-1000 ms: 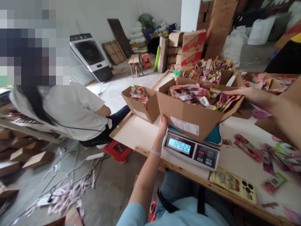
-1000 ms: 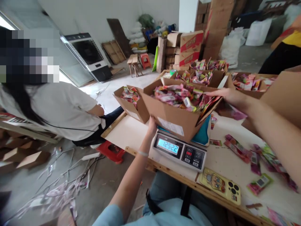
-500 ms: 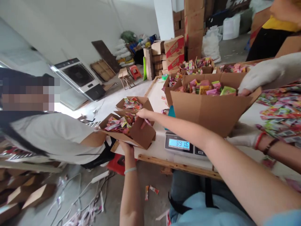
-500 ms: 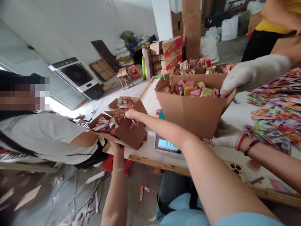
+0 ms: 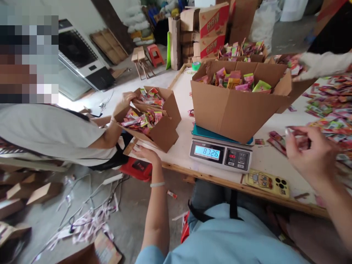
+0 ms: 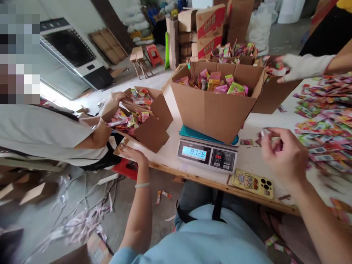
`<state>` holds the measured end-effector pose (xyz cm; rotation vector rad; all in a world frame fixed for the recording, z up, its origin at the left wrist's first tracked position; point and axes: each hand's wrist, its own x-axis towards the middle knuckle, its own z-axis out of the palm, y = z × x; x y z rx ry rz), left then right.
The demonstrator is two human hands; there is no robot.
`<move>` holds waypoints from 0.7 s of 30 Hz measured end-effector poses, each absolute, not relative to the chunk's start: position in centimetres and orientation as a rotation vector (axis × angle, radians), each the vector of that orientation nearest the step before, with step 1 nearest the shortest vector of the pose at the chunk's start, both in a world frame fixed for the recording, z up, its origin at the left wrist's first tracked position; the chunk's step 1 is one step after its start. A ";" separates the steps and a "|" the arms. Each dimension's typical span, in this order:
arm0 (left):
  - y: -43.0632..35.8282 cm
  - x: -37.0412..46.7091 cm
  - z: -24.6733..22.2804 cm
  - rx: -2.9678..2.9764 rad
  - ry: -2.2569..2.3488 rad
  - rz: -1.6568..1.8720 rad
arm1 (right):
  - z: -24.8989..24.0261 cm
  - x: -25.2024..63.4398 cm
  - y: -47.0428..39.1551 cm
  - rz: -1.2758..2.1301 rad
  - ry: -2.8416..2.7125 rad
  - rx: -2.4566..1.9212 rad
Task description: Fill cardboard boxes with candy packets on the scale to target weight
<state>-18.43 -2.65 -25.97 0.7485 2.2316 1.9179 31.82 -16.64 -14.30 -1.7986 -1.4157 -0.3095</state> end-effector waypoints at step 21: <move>-8.8 -11.4 -26.9 1.139 2.422 1.829 | -27.3 41.4 -3.9 0.076 -1.599 -2.538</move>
